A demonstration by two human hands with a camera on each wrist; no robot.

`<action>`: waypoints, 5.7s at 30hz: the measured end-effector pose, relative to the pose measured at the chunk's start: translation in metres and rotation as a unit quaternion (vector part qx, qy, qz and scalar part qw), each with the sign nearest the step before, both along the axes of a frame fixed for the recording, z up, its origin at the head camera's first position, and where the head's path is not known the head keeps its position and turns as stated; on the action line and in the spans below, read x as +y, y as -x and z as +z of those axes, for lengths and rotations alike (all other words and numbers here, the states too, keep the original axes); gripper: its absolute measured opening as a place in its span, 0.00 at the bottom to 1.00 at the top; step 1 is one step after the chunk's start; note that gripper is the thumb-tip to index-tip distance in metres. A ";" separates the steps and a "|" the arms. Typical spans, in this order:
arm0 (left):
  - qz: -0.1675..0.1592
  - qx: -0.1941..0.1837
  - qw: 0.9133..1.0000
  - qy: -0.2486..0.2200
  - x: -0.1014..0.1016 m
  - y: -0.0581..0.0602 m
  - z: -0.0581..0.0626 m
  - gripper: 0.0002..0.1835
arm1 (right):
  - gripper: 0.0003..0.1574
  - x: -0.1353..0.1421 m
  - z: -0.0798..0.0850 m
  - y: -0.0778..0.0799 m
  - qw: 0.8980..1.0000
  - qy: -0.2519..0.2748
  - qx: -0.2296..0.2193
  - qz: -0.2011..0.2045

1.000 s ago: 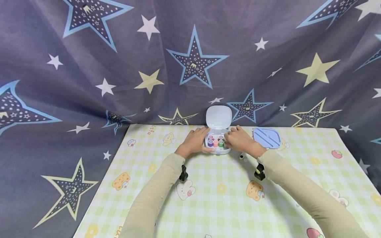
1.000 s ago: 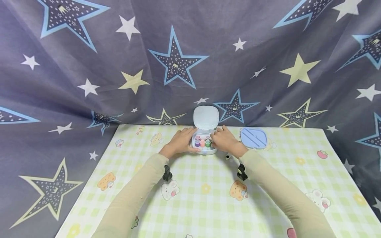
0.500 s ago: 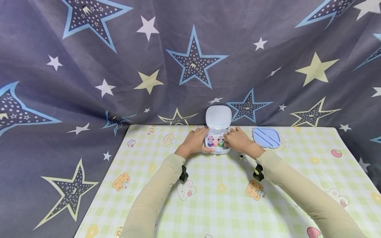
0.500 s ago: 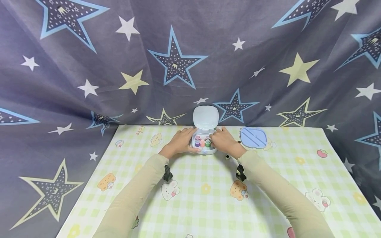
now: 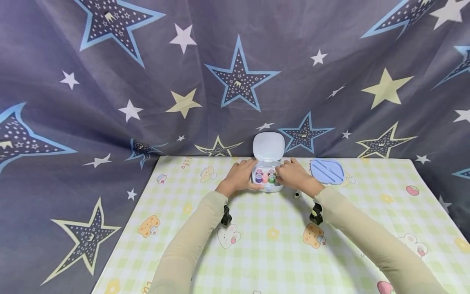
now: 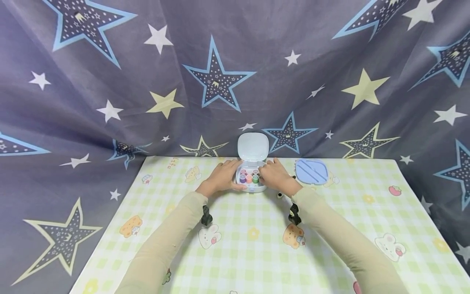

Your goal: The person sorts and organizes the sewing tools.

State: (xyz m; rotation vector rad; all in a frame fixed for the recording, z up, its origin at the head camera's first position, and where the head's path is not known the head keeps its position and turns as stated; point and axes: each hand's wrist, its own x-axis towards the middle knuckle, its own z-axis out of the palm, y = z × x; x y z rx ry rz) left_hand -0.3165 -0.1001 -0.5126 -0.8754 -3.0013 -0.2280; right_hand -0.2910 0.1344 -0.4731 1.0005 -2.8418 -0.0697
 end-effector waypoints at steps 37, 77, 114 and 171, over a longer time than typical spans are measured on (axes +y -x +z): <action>0.010 -0.020 1.000 0.006 0.001 0.001 -0.001 0.63 | 0.12 0.066 0.017 0.004 0.982 0.141 0.123 -0.007; 0.012 -0.012 1.000 -0.001 -0.002 0.004 -0.006 0.62 | 0.26 0.171 -0.047 0.018 0.993 -0.008 0.018 -0.116; -0.001 -0.013 1.000 -0.021 0.002 -0.002 -0.005 0.61 | 0.19 0.168 -0.054 0.007 0.984 0.051 -0.024 -0.167; 0.020 -0.103 0.982 -0.155 -0.005 0.000 -0.003 0.66 | 0.26 -0.021 -0.013 -0.006 0.985 0.156 0.026 -0.070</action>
